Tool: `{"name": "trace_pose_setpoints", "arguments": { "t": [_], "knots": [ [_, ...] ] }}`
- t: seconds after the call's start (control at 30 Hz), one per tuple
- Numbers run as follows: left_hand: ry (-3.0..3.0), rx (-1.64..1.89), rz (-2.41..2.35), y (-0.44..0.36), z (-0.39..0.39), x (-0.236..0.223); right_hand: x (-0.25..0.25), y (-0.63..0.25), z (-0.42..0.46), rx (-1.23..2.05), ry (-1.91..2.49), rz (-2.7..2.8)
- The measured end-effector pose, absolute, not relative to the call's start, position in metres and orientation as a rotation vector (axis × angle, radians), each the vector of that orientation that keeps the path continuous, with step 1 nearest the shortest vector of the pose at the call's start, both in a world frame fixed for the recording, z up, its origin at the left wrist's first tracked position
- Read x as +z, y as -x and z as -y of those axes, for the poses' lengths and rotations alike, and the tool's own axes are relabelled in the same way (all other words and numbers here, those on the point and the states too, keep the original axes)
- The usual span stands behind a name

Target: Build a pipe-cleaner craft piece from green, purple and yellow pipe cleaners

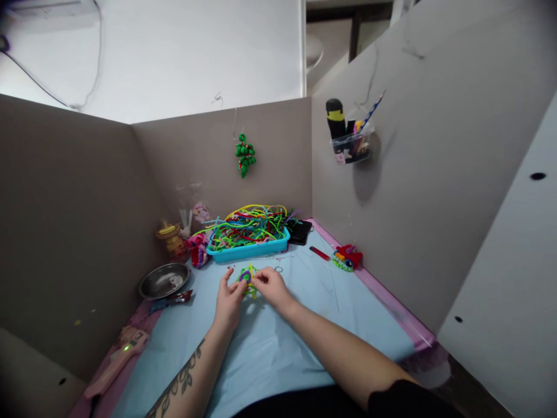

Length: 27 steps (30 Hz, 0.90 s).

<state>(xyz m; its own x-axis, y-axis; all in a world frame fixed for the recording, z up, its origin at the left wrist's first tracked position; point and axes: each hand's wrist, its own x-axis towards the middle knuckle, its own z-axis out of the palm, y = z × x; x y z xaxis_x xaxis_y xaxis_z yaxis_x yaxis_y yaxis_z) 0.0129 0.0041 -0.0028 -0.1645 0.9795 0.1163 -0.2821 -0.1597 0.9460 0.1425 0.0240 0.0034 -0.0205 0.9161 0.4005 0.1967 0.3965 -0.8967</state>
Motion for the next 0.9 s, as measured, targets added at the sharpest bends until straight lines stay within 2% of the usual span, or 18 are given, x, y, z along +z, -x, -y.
{"name": "trace_pose_setpoints", "arguments": {
  "t": [0.53, 0.9],
  "knots": [
    [-1.065, 1.451, -1.054, -0.013, -0.006, -0.008, -0.006, -0.146, -0.034, 1.05, 1.04, 1.383],
    [-1.527, 1.467, -1.051, -0.007, -0.005, -0.005, -0.004, -0.143, -0.03, 1.312, 0.948, 1.148]
  ]
}}
